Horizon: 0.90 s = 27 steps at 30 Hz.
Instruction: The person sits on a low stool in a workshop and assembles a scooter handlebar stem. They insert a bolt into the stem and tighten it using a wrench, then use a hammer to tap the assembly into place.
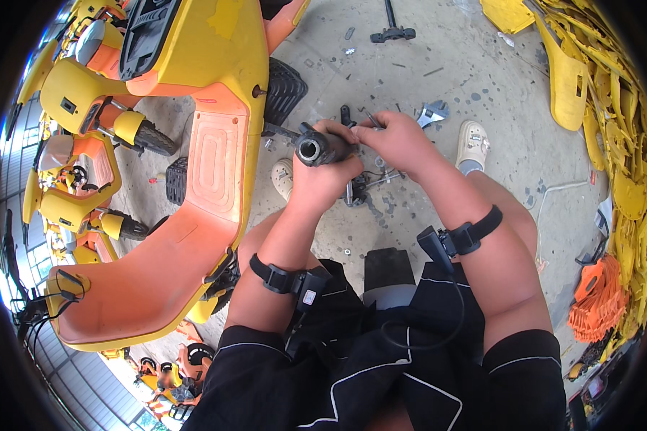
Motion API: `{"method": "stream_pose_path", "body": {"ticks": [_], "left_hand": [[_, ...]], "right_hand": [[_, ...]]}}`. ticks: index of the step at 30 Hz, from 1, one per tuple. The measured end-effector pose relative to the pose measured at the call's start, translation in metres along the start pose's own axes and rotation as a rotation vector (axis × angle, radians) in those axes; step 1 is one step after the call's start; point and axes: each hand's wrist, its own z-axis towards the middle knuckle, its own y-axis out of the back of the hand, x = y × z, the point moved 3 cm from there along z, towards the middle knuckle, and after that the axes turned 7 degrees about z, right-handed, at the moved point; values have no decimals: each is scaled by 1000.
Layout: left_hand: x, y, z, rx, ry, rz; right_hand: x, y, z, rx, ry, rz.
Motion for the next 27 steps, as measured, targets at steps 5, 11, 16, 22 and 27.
{"method": "stream_pose_path", "body": {"ticks": [5,11,16,22,27], "left_hand": [[-3,-5,-1,32,16,23],[2,5,-7,-49,-15,92],[-3,-7,4,48,-9,-21],[-14,0,0,11,10,147],[-7,2,4,-8,-13,50]], "right_hand": [[1,8,-5,12,-88,110],[-3,-9,2,-82,151,-78],[-12,3,6,-47,-8,97],[-21,-3,17,-107,135,-42],[3,0,2,9,-91,89]]}}
